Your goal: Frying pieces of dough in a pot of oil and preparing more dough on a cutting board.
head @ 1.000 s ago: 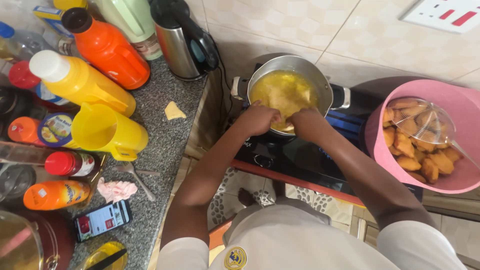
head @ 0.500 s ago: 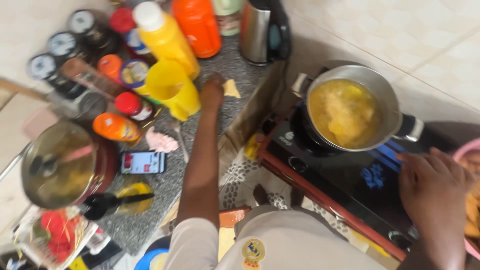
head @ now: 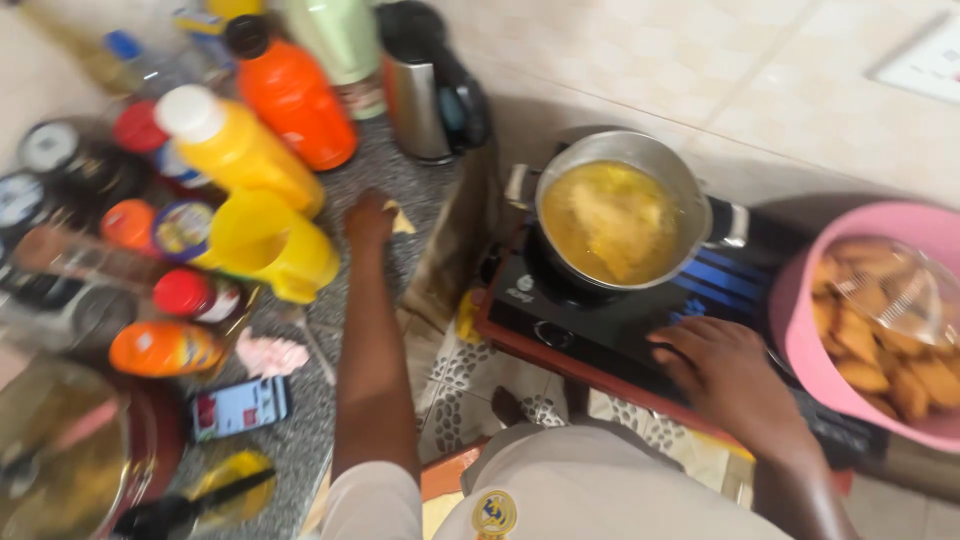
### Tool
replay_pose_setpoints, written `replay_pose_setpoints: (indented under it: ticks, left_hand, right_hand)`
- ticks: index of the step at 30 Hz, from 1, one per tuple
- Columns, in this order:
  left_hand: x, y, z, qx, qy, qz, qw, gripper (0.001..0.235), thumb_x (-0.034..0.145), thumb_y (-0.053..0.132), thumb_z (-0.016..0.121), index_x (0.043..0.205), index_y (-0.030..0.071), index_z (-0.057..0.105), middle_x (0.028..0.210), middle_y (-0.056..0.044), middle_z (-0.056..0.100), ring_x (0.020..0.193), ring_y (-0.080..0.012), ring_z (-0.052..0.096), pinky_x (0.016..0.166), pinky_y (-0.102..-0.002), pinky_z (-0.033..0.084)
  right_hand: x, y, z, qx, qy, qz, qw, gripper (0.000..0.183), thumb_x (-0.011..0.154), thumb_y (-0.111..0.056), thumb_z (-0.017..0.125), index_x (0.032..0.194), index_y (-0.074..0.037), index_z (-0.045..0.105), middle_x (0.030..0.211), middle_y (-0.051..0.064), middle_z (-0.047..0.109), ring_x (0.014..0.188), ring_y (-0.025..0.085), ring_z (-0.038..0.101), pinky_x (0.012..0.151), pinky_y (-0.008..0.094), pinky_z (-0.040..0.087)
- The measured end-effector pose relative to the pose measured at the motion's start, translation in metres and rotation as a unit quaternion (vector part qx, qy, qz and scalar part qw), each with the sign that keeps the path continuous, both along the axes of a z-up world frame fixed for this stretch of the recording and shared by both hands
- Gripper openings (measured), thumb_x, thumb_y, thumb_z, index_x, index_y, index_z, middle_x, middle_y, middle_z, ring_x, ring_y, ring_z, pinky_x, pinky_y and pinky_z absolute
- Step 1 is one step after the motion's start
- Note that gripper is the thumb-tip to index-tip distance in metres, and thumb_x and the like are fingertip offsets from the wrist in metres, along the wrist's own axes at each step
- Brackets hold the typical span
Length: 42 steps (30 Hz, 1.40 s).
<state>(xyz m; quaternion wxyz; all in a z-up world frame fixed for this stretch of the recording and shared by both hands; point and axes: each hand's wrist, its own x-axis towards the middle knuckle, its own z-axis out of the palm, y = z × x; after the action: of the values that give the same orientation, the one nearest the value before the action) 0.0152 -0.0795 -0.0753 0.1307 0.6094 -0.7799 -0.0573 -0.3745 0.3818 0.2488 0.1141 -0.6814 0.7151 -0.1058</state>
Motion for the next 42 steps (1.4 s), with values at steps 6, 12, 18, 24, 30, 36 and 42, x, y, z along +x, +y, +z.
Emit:
replay_pose_setpoints:
  ticks: [6,12,18,24,30,36,42]
  left_hand:
    - [0.003,0.023,0.032,0.171,0.037,0.114,0.978,0.045,0.082,0.043,0.078,0.112,0.009,0.077,0.111,-0.018,0.074,0.111,-0.0439,0.070,0.092,-0.057,0.057]
    - [-0.016,0.095,0.114,0.096,0.320,0.094,0.938,0.022,0.089,0.023,0.083,0.104,0.008,0.078,0.088,-0.017,0.073,0.093,-0.0393,0.072,0.085,-0.049,0.054]
    - [-0.060,0.214,0.260,0.149,0.410,-0.049,0.898,0.028,0.089,0.007,0.073,0.117,0.006,0.073,0.110,-0.028,0.069,0.112,-0.0497,0.066,0.099,-0.051,0.052]
    - [-0.103,0.268,0.281,0.181,0.443,-0.184,0.859,0.030,0.088,0.031,0.075,0.115,0.018,0.076,0.116,-0.008,0.076,0.115,-0.0312,0.070,0.098,-0.043,0.057]
    - [-0.138,0.273,0.291,0.240,0.445,-0.153,0.849,0.027,0.091,0.035,0.075,0.115,0.024,0.073,0.106,-0.004,0.078,0.091,-0.0205,0.078,0.080,-0.032,0.063]
    - [-0.129,0.282,0.286,0.191,0.519,-0.118,0.825,0.038,0.094,0.030,0.076,0.127,0.014,0.067,0.125,-0.018,0.071,0.115,-0.0387,0.070,0.095,-0.046,0.060]
    - [-0.075,0.341,0.251,0.206,0.535,0.006,0.820,0.042,0.098,0.035,0.070,0.133,0.010,0.066,0.132,-0.021,0.066,0.120,-0.0390,0.068,0.101,-0.049,0.056]
  right_hand:
    - [0.032,-0.015,0.000,0.000,-0.095,0.110,0.989,0.029,0.098,-0.034,0.059,0.105,-0.014,0.078,0.096,0.017,0.077,0.112,0.042,0.070,0.092,0.053,0.054]
    - [0.058,-0.043,-0.013,0.029,-0.124,0.171,0.977,0.027,0.101,-0.038,0.056,0.108,-0.019,0.074,0.098,0.009,0.075,0.111,0.039,0.067,0.093,0.055,0.049]
    - [0.082,-0.104,-0.015,-0.042,-0.218,0.149,0.964,0.042,0.093,-0.028,0.072,0.132,-0.015,0.065,0.115,0.015,0.067,0.120,0.042,0.062,0.101,0.052,0.047]
    - [0.074,-0.144,-0.054,0.114,-0.560,0.099,0.814,0.083,0.086,-0.013,0.083,0.157,-0.009,0.040,0.125,0.009,0.062,0.117,0.022,0.062,0.111,0.041,0.047]
    - [0.043,-0.143,-0.051,0.044,-0.507,-0.003,0.861,0.041,0.090,-0.006,0.077,0.130,-0.010,0.072,0.084,0.001,0.072,0.078,0.010,0.068,0.077,0.028,0.056]
    - [-0.005,-0.161,-0.049,-0.005,-0.283,-0.004,0.959,0.036,0.086,-0.017,0.080,0.122,-0.021,0.076,0.109,0.008,0.072,0.091,0.024,0.075,0.077,0.037,0.056]
    - [-0.042,-0.208,-0.146,0.100,-0.090,-0.007,0.991,0.035,0.089,-0.046,0.074,0.119,-0.027,0.075,0.107,0.006,0.076,0.110,0.038,0.069,0.096,0.054,0.054]
